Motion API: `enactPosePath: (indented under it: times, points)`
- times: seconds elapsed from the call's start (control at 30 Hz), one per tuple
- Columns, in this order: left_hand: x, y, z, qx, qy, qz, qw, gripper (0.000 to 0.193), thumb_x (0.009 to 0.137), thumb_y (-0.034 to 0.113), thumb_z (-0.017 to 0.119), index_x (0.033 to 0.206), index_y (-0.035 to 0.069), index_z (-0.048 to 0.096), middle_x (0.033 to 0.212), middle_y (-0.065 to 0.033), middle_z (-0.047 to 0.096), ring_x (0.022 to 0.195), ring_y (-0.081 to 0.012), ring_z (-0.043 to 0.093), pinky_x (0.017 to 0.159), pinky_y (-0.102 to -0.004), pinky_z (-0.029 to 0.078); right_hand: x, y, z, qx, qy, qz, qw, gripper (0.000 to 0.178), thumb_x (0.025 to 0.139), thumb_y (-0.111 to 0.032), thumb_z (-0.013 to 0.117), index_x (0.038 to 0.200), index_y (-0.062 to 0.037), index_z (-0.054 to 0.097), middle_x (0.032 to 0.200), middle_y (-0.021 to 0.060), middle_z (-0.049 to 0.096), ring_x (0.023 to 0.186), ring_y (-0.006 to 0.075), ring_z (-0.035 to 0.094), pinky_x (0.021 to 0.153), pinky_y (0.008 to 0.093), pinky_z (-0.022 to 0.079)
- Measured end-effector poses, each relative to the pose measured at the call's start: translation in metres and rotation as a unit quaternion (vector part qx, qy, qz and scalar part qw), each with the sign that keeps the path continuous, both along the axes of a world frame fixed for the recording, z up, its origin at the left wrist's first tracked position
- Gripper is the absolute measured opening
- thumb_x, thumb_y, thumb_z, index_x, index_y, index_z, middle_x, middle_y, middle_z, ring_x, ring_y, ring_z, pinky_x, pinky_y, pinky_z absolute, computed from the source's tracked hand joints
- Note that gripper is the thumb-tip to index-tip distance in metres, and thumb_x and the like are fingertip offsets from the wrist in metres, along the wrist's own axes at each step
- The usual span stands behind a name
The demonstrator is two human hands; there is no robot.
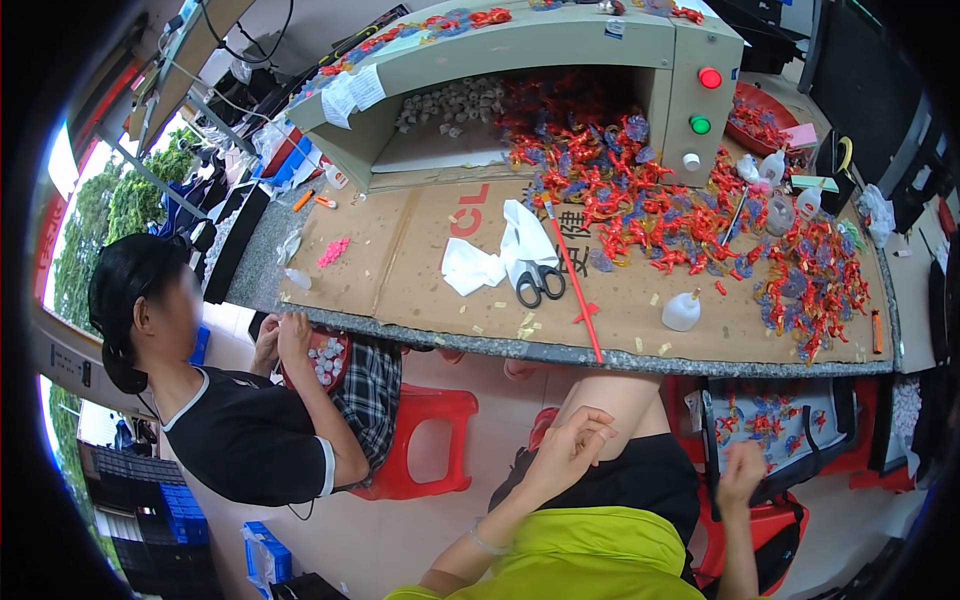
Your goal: The person assembles toy figures by applying glue from a squeeze bottle and pressing the plastic components together onto bases.
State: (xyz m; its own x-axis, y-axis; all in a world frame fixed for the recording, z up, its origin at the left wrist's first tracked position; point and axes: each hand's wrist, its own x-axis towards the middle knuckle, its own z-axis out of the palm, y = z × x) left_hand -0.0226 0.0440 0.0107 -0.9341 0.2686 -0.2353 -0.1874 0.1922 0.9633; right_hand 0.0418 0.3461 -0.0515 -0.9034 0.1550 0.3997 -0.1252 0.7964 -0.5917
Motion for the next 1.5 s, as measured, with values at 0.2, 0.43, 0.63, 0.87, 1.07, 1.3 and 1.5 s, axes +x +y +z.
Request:
enactPosePath:
  times: [0.2, 0.43, 0.63, 0.87, 1.07, 1.3, 1.5]
  points:
    - [-0.009, -0.026, 0.014, 0.020, 0.019, 0.039, 0.999, 0.017, 0.096, 0.008, 0.051, 0.109, -0.001, 0.055, 0.096, -0.0086, 0.069, 0.061, -0.0076, 0.056, 0.060, -0.0225, 0.048, -0.051, -0.117, 0.040, -0.149, 0.007, 0.192, 0.970, 0.027, 0.081, 0.002, 0.060, 0.056, -0.0027, 0.050, 0.055, 0.0122, 0.048, 0.051, 0.0304, 0.050, 0.048, 0.0401, 0.036]
    - [-0.036, -0.067, 0.027, 0.102, 0.020, 0.158, 0.982, 0.015, 0.097, 0.008, 0.051, 0.106, -0.003, 0.056, 0.092, -0.0092, 0.069, 0.062, -0.0057, 0.055, 0.058, -0.0204, 0.047, -0.128, -0.170, 0.091, -0.082, -0.001, 0.271, 0.959, 0.014, 0.085, -0.003, 0.058, 0.071, -0.0014, 0.056, 0.066, 0.0157, 0.055, 0.060, 0.0341, 0.056, 0.053, 0.0430, 0.041]
    - [-0.061, -0.076, 0.062, 0.121, 0.062, 0.202, 0.970, 0.014, 0.097, 0.005, 0.050, 0.106, -0.004, 0.057, 0.092, -0.0096, 0.068, 0.063, -0.0055, 0.053, 0.058, -0.0193, 0.046, -0.214, -0.201, 0.121, -0.046, -0.085, 0.129, 0.987, 0.008, 0.086, -0.007, 0.059, 0.088, 0.0003, 0.057, 0.079, 0.0194, 0.062, 0.077, 0.0401, 0.061, 0.069, 0.0476, 0.047]
    - [-0.061, -0.080, 0.051, 0.139, 0.034, 0.185, 0.972, 0.014, 0.097, 0.005, 0.050, 0.105, -0.004, 0.057, 0.092, -0.0092, 0.068, 0.063, -0.0051, 0.053, 0.058, -0.0188, 0.045, -0.269, -0.231, 0.089, 0.049, -0.125, 0.077, 0.988, 0.031, 0.079, -0.007, 0.064, 0.104, 0.0037, 0.049, 0.079, 0.0224, 0.064, 0.077, 0.0440, 0.063, 0.068, 0.0523, 0.049]
    - [-0.052, -0.095, 0.045, 0.151, 0.026, 0.227, 0.962, 0.014, 0.097, 0.007, 0.049, 0.104, -0.003, 0.057, 0.092, -0.0092, 0.068, 0.063, -0.0050, 0.053, 0.059, -0.0189, 0.046, -0.274, -0.235, 0.129, 0.035, -0.096, 0.131, 0.986, 0.030, 0.077, -0.003, 0.060, 0.105, -0.0011, 0.050, 0.069, 0.0205, 0.061, 0.065, 0.0391, 0.063, 0.058, 0.0463, 0.049]
    - [-0.061, -0.107, 0.041, 0.171, 0.032, 0.244, 0.954, 0.014, 0.097, 0.005, 0.049, 0.103, -0.004, 0.057, 0.091, -0.0101, 0.068, 0.062, -0.0055, 0.053, 0.059, -0.0194, 0.046, -0.204, -0.165, 0.162, -0.662, -0.233, 0.394, 0.594, 0.024, 0.085, -0.005, 0.056, 0.109, 0.0005, 0.057, 0.068, 0.0122, 0.060, 0.052, 0.0128, 0.049, 0.046, 0.0220, 0.034]
    - [-0.091, -0.105, 0.058, 0.115, 0.073, 0.218, 0.966, 0.014, 0.096, 0.006, 0.049, 0.103, -0.004, 0.057, 0.089, -0.0097, 0.068, 0.062, -0.0055, 0.053, 0.057, -0.0198, 0.046, -0.166, -0.166, 0.132, -0.656, -0.150, 0.418, 0.610, 0.017, 0.083, -0.008, 0.061, 0.099, -0.0026, 0.057, 0.070, 0.0120, 0.060, 0.068, 0.0202, 0.053, 0.062, 0.0310, 0.042]
